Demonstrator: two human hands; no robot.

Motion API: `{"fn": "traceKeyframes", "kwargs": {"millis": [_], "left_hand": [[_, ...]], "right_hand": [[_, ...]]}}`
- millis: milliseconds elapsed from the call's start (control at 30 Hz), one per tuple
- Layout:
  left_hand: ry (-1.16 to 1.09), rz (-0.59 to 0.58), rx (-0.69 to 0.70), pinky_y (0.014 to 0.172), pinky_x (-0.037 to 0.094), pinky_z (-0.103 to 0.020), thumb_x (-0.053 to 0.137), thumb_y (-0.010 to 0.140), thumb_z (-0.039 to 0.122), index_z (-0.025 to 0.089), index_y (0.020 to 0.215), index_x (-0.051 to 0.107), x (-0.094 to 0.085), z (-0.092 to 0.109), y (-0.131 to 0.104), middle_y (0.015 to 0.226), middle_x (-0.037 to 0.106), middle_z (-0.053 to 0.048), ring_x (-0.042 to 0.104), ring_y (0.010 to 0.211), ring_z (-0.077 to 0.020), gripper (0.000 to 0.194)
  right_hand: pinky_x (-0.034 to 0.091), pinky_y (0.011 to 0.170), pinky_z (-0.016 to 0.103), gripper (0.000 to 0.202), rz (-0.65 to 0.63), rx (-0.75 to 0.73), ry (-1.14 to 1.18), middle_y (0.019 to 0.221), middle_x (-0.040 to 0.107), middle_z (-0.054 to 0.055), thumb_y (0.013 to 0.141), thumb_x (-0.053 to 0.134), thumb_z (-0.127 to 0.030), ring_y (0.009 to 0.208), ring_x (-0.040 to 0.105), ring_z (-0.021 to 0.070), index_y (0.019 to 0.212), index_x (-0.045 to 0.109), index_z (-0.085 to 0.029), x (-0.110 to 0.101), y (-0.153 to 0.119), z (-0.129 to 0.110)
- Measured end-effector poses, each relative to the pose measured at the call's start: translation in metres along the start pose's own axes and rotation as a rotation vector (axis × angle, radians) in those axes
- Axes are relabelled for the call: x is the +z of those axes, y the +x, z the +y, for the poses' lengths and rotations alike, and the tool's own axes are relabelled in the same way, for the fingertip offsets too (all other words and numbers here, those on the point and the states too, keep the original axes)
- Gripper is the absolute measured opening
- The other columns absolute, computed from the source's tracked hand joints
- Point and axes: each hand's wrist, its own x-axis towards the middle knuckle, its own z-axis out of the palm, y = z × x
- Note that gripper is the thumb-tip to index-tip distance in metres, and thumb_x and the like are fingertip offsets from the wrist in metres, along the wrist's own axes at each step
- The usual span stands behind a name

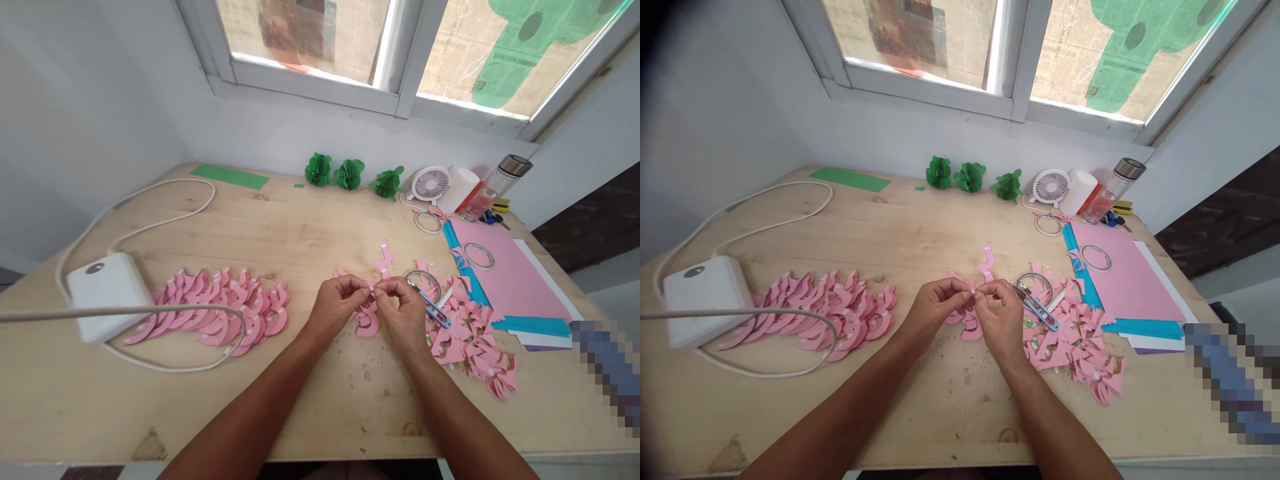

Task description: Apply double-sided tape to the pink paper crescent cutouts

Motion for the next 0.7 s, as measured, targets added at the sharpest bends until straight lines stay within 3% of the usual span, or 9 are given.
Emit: {"fn": "traceKeyframes", "kwargs": {"millis": [700], "left_hand": [[0.059, 0.042, -0.009, 0.049, 0.041, -0.02, 0.062, 0.064, 0.023, 0.013, 0.06, 0.06, 0.0015, 0.0047, -0.0016, 0.052, 0.058, 0.0, 0.053, 0.05, -0.0104, 0.011]], "right_hand": [[0.041, 0.065, 0.028, 0.007, 0.004, -0.05, -0.065, 0.066, 0.058, 0.0, 0.07, 0.054, -0.018, 0.069, 0.054, 0.0158, 0.065, 0.059, -0.019, -0.0009, 0.0, -0.0011]]}}
